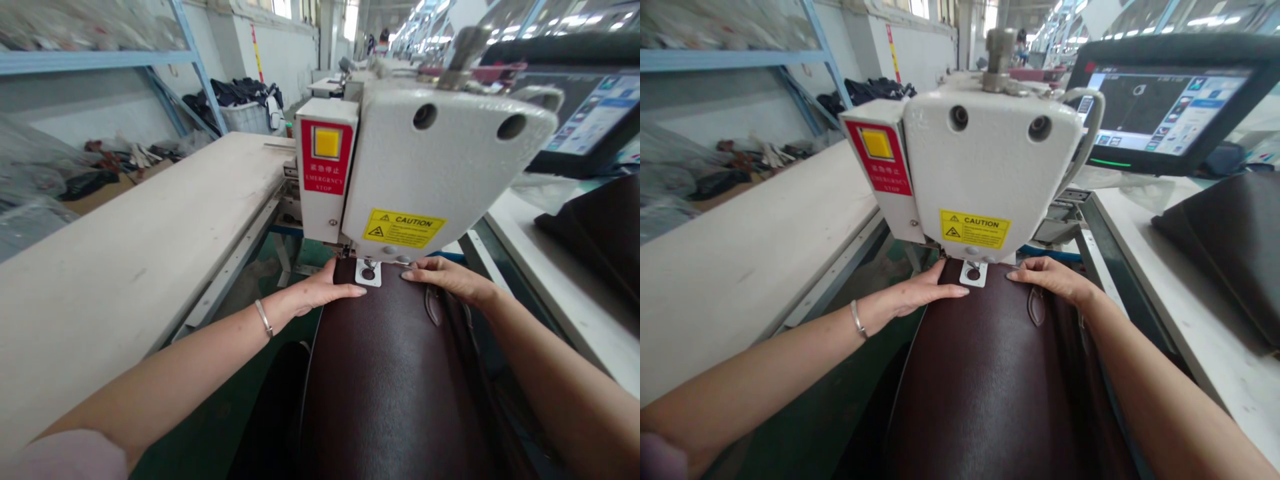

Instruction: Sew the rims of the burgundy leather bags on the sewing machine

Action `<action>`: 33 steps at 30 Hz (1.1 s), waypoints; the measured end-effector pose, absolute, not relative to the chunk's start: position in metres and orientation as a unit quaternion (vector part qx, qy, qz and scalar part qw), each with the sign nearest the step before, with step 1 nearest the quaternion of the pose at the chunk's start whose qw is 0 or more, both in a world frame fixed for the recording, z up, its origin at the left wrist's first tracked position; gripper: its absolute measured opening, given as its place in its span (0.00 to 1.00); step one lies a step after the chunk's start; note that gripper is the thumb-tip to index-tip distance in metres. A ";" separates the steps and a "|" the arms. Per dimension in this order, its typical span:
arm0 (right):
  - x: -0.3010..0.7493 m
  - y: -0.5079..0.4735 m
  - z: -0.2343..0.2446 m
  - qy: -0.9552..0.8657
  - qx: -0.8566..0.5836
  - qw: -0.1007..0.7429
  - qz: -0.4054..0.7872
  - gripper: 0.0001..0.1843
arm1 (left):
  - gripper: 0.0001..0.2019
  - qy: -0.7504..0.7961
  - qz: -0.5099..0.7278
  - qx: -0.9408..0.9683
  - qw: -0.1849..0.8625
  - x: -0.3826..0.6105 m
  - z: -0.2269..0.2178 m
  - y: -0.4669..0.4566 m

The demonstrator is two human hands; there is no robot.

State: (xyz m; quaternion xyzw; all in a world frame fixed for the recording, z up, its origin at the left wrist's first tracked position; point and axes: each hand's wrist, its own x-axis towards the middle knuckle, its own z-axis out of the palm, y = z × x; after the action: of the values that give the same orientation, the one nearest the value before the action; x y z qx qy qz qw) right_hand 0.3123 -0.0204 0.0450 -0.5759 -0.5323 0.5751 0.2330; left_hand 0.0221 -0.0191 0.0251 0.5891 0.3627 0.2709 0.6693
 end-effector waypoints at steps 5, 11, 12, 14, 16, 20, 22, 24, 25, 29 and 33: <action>0.305 -0.015 0.054 -0.590 -0.546 0.163 0.571 0.25 | 0.44 0.377 0.284 0.580 0.664 0.023 0.026 -0.024; 0.304 -0.009 0.051 -0.556 -0.550 0.144 0.607 0.25 | 0.41 0.358 0.305 0.591 0.655 0.025 0.023 -0.027; 0.304 -0.009 0.052 -0.555 -0.548 0.146 0.608 0.24 | 0.40 0.357 0.307 0.593 0.654 0.025 0.022 -0.027; 0.303 -0.010 0.053 -0.553 -0.544 0.150 0.613 0.24 | 0.40 0.356 0.308 0.594 0.653 0.024 0.021 -0.027; 0.303 -0.010 0.053 -0.553 -0.542 0.150 0.615 0.23 | 0.40 0.360 0.306 0.592 0.652 0.024 0.020 -0.026; 0.302 -0.009 0.054 -0.562 -0.542 0.153 0.606 0.23 | 0.41 0.368 0.306 0.590 0.650 0.023 0.018 -0.026; 0.301 -0.008 0.054 -0.565 -0.543 0.158 0.601 0.24 | 0.41 0.370 0.307 0.590 0.649 0.023 0.017 -0.025; 0.300 -0.006 0.053 -0.568 -0.544 0.170 0.594 0.25 | 0.41 0.374 0.307 0.591 0.646 0.023 0.016 -0.024; 0.300 -0.005 0.053 -0.571 -0.544 0.178 0.589 0.25 | 0.41 0.375 0.308 0.591 0.644 0.023 0.016 -0.022; 0.303 -0.002 0.053 -0.574 -0.551 0.211 0.568 0.26 | 0.42 0.387 0.307 0.586 0.642 0.030 0.016 -0.017; 0.310 -0.007 0.057 -0.560 -0.571 0.197 0.567 0.25 | 0.39 0.370 0.316 0.596 0.639 0.040 0.019 -0.022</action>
State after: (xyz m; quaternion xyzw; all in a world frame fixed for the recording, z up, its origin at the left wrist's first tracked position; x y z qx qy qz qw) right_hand 0.3104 -0.0075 0.0568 -0.5707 -0.5603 0.5670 0.1974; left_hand 0.0401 -0.0217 0.0194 0.5957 0.3698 0.3160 0.6392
